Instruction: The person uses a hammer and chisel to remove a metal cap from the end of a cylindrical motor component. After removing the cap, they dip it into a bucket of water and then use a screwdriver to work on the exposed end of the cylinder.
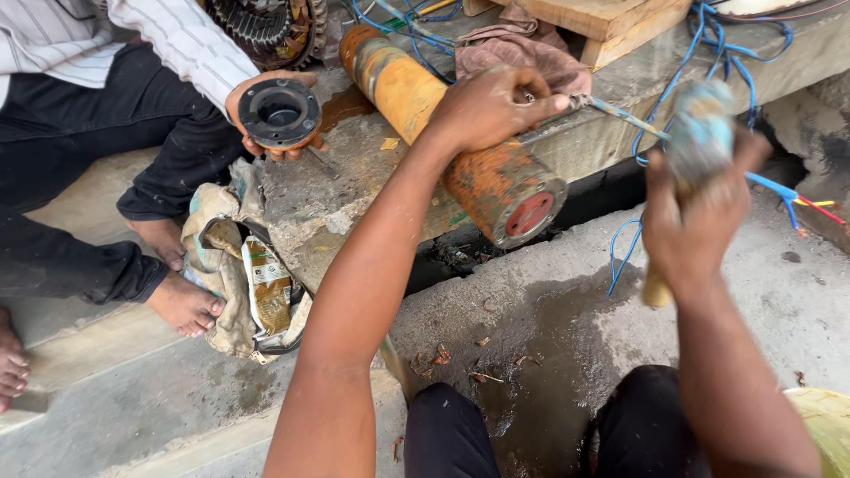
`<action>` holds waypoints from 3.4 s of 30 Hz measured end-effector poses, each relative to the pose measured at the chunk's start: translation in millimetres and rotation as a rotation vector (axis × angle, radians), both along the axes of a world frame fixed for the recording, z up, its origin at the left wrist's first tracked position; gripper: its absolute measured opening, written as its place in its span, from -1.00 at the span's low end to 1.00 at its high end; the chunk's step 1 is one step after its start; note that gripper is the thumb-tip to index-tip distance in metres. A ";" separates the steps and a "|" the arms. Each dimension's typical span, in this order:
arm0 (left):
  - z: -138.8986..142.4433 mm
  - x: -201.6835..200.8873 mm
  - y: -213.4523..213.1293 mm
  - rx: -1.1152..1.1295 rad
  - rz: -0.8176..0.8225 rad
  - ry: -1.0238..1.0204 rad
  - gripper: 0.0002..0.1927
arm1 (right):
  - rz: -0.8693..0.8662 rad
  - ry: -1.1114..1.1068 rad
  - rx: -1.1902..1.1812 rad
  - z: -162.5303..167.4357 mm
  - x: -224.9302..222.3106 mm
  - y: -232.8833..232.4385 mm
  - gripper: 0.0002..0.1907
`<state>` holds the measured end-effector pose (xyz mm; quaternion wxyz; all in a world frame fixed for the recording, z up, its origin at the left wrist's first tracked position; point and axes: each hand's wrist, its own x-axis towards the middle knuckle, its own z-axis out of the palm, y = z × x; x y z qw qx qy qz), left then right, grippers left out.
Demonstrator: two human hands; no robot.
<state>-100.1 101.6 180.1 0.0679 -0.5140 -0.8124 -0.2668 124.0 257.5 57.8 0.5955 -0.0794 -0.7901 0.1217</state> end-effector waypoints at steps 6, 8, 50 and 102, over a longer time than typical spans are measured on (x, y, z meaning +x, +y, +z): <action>7.4 9.9 -16.8 0.086 -0.015 -0.230 -0.42 | -0.116 -0.340 0.125 59.2 -96.3 63.8 -0.50; 6.4 9.4 -21.2 0.163 -0.089 -0.293 -0.43 | -0.158 -0.460 0.154 73.5 -139.2 79.2 -0.52; -8.3 -9.3 -18.7 0.172 0.146 -0.131 -0.62 | 0.734 0.003 -0.008 144.8 -113.7 -54.0 -0.84; -21.8 -26.8 -12.0 0.464 -0.129 -0.283 -0.74 | 1.537 0.131 -0.889 70.5 17.9 -63.8 -0.53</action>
